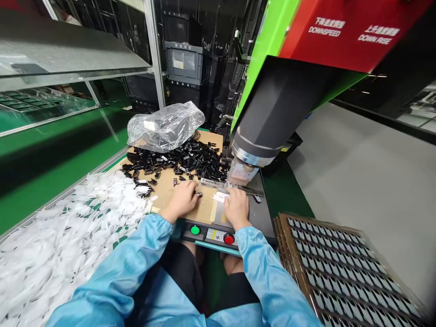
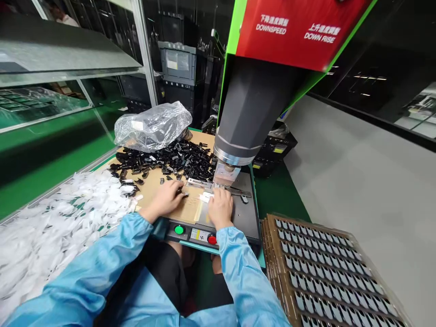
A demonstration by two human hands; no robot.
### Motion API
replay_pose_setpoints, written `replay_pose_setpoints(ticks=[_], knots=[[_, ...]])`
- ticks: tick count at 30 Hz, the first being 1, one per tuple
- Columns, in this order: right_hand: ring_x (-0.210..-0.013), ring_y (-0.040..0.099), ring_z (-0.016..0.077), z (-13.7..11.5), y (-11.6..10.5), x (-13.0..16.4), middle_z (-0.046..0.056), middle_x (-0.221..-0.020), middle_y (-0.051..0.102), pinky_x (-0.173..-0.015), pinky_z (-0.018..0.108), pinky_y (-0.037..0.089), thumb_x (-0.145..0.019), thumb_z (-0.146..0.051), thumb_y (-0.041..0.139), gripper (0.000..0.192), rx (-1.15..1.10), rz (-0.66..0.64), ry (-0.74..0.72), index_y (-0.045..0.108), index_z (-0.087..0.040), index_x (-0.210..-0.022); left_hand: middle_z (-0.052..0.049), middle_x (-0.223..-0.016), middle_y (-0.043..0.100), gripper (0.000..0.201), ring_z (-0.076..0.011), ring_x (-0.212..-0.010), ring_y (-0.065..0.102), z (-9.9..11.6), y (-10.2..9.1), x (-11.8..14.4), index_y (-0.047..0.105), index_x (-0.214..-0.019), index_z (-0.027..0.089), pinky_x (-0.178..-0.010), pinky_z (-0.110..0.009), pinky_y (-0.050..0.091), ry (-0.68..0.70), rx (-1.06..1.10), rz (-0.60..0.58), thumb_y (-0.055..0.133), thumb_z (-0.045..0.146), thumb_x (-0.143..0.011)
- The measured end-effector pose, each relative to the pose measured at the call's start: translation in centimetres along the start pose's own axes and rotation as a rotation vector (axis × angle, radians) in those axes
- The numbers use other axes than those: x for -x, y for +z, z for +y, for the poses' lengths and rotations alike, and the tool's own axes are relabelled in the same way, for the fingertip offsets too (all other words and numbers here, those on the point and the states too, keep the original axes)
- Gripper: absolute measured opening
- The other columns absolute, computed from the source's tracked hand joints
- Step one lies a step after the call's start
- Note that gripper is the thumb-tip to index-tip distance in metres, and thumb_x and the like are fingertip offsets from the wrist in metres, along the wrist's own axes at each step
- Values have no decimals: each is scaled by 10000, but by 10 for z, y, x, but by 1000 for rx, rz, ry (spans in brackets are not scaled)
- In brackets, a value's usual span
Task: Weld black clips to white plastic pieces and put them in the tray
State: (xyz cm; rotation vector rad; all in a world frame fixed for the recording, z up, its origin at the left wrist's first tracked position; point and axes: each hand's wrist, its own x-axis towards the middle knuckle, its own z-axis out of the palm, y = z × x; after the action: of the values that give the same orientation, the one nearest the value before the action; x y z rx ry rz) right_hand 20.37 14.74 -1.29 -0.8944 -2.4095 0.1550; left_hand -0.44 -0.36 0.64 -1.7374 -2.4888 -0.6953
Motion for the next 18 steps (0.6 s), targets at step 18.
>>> replay_pose_setpoints(ticks=[18], knots=[[-1042,579,264,-79,27,-2,99,-1174,626,-884,370,443,-981,-166,559,249,135,-377,-91,606,-222,-1219,-105,-981,671,102,-286,-989,640,-40,17,39,609,-958,223,-915,-410,518,-65,134,-13,590,131,-917]])
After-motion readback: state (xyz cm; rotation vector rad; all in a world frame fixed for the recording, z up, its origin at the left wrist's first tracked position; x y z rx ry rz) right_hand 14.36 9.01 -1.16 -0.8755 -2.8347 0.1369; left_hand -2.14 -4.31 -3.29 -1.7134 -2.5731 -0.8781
